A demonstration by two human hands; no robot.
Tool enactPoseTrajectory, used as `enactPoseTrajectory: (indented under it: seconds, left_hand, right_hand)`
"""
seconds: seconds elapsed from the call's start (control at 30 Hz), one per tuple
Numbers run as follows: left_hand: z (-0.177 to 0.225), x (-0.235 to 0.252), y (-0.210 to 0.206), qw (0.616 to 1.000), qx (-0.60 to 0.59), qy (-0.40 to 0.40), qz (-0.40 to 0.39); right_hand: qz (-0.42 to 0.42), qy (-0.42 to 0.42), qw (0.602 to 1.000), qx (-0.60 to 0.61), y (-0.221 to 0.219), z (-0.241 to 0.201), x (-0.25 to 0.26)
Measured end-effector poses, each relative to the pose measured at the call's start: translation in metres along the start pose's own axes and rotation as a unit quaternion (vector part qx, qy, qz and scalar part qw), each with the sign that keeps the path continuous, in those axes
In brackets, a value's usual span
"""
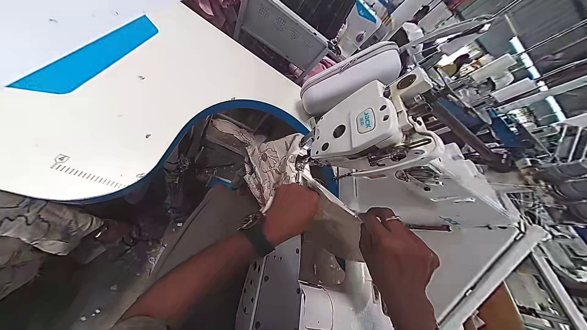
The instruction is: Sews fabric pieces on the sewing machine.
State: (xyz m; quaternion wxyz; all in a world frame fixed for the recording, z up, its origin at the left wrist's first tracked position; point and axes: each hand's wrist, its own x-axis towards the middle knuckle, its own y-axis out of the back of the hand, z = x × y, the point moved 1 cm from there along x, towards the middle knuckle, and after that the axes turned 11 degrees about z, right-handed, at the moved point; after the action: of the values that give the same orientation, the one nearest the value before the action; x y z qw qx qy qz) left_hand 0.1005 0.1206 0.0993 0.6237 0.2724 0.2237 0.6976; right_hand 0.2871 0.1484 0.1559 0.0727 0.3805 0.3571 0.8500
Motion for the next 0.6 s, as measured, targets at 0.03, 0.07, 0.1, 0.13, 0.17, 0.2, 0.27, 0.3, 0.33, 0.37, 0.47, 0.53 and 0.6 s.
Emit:
enactPoseTrajectory:
  seconds: [0.03,0.07,0.1,0.13,0.17,0.2,0.27,0.3,0.33,0.37,0.47,0.53,0.6]
  left_hand:
    - [0.015,0.005,-0.01,0.999,0.046,-0.002,-0.023]
    - [0.024,0.001,-0.016,0.997,0.064,0.011,-0.03]
    - [0.028,-0.008,-0.016,0.997,0.061,0.034,-0.025]
    - [0.027,-0.021,-0.014,0.997,0.043,0.063,-0.016]
    - [0.02,-0.035,-0.013,0.996,0.016,0.086,0.034]
    - [0.009,-0.047,-0.015,0.989,-0.005,0.089,0.12]
    - [-0.008,-0.063,-0.017,0.977,-0.061,0.114,0.168]
    - [-0.013,-0.067,-0.015,0.977,-0.077,0.118,0.158]
    - [-0.016,-0.067,-0.014,0.978,-0.076,0.102,0.164]
    - [-0.018,-0.068,-0.016,0.977,-0.063,0.074,0.188]
    - [-0.024,-0.064,-0.014,0.97,-0.014,-0.021,0.241]
    - [-0.028,-0.051,-0.002,0.983,-0.007,-0.079,0.166]
    - [-0.031,-0.036,0.008,0.991,-0.011,-0.123,0.051]
  right_hand:
    - [0.006,0.0,1.0,0.001,0.003,0.003,-0.003]
    - [-0.002,-0.001,1.0,0.018,0.005,0.006,-0.01]
    - [-0.012,-0.002,0.999,0.045,0.005,0.006,-0.02]
    - [-0.024,-0.005,0.996,0.084,0.003,0.002,-0.033]
    - [-0.026,-0.01,0.991,0.13,0.0,-0.004,-0.045]
    - [-0.013,-0.019,0.984,0.176,-0.005,-0.013,-0.054]
    - [0.018,-0.051,0.972,0.228,-0.012,-0.035,-0.069]
    - [0.023,-0.057,0.973,0.222,-0.014,-0.042,-0.069]
    - [0.025,-0.056,0.978,0.197,-0.015,-0.046,-0.063]
    - [0.032,-0.053,0.984,0.167,-0.015,-0.047,-0.056]
    - [0.04,0.005,0.996,0.084,-0.006,-0.039,-0.038]
    - [0.02,0.078,0.992,0.101,0.001,-0.042,-0.037]
    - [0.016,0.15,0.98,0.127,0.002,-0.058,-0.036]
